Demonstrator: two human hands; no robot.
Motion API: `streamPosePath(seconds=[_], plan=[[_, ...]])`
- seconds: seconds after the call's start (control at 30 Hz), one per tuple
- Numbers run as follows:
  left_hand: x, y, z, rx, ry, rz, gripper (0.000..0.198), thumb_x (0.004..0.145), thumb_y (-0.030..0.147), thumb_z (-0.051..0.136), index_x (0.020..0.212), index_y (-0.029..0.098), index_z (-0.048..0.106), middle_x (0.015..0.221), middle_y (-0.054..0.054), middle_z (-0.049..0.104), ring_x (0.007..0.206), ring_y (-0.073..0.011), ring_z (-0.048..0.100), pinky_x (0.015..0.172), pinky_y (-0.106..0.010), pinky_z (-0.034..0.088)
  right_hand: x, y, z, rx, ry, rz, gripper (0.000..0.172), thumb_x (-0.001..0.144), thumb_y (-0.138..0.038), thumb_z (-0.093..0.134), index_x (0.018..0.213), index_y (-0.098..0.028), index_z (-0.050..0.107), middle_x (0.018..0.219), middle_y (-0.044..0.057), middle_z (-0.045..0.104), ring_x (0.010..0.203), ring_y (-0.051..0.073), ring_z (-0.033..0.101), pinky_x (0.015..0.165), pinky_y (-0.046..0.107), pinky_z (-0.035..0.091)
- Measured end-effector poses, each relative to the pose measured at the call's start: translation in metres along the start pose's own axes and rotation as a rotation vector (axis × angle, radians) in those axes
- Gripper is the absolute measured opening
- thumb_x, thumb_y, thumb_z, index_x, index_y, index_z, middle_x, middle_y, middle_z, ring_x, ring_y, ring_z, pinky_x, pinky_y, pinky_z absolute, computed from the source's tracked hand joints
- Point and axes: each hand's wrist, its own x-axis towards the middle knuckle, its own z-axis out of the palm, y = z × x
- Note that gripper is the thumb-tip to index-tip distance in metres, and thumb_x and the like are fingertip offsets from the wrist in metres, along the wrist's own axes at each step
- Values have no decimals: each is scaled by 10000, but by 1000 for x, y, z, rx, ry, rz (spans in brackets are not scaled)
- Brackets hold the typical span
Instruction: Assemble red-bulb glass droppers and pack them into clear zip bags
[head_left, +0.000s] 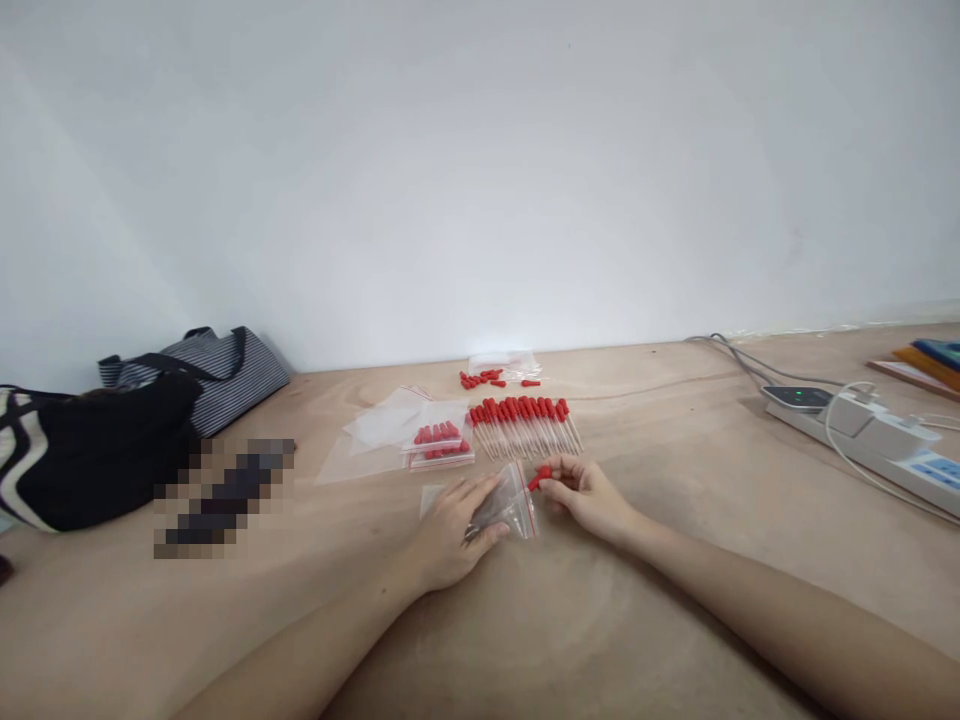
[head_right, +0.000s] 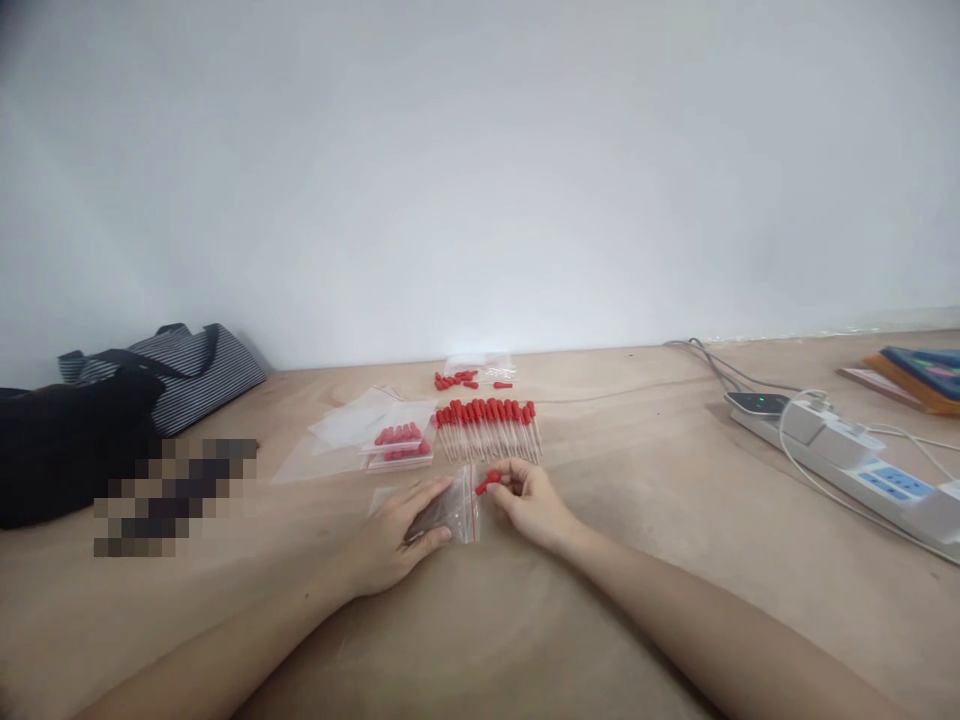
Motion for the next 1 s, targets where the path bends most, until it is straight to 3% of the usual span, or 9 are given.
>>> streamPosePath(seconds=[0.17, 0.3, 0.37, 0.47, 0.6, 0.77, 0.87, 0.93, 1.0], plan=[[2, 2, 3, -16, 104, 58, 445, 803, 359, 490, 1206, 177, 443, 1131, -87, 496, 1033, -209, 486, 878, -339, 423, -1, -3, 1, -288, -165, -150, 164, 708, -315, 609, 783, -172, 586, 583, -36, 505, 466, 64, 426, 454, 196, 375], [6, 3, 3, -6, 107, 78, 403, 804, 380, 487, 1154, 182, 492, 948, -60, 534, 850, -184, 531, 745, -323, 466, 0, -8, -1, -570, -279, -403, 109, 742, -279, 604, 774, -196, 667, 815, 30, 562, 680, 110, 508, 598, 228, 424], [5, 2, 0, 2, 96, 100, 402, 800, 394, 492, 1147, 193, 497, 940, -56, 564, 842, -189, 542, 744, -335, 465, 1, -9, -3, -637, -299, -455, 119, 771, -243, 570, 808, -205, 677, 824, 39, 559, 770, 135, 517, 673, 247, 426], [-3, -4, -8, 31, 24, 109, 446, 772, 417, 528, 1172, 223, 483, 1053, -62, 593, 964, -230, 539, 836, -386, 442, 4, -7, -8, -679, -280, -424, 149, 786, -222, 544, 852, -207, 678, 793, 36, 546, 760, 136, 511, 681, 247, 422], [-15, -10, -16, 47, -96, 20, 534, 775, 462, 509, 1249, 234, 420, 1284, -70, 467, 1180, -275, 408, 965, -456, 352, 5, -6, -9, -685, -291, -412, 180, 811, -257, 513, 847, -213, 683, 792, 37, 531, 766, 135, 504, 696, 248, 420], [-16, -4, -18, 8, -144, 30, 505, 800, 436, 486, 1255, 226, 419, 1283, -56, 473, 1210, -251, 381, 1024, -462, 271, 2, -8, -4, -720, -322, -466, 241, 834, -236, 449, 798, -202, 685, 795, 48, 538, 800, 141, 499, 728, 259, 415], [-15, -2, -19, -10, -146, 51, 482, 808, 417, 482, 1254, 245, 420, 1281, -37, 477, 1212, -236, 380, 1039, -459, 241, 10, -9, -14, -645, -345, -398, 200, 799, -244, 489, 773, -179, 676, 790, 43, 579, 771, 138, 528, 713, 251, 425], [-14, -2, -20, -20, -148, 60, 473, 815, 413, 475, 1258, 262, 411, 1291, -26, 465, 1218, -227, 373, 1045, -458, 228, 24, -10, -30, -572, -246, -237, 159, 757, -250, 531, 757, -168, 667, 754, 26, 618, 713, 131, 557, 672, 233, 437], [-14, -4, -19, -23, -161, 59, 478, 819, 416, 469, 1266, 262, 399, 1307, -27, 446, 1227, -221, 360, 1050, -458, 220, 45, -11, -51, -605, 157, -10, 109, 707, -225, 562, 704, -159, 649, 719, 12, 634, 668, 125, 570, 620, 207, 436]])
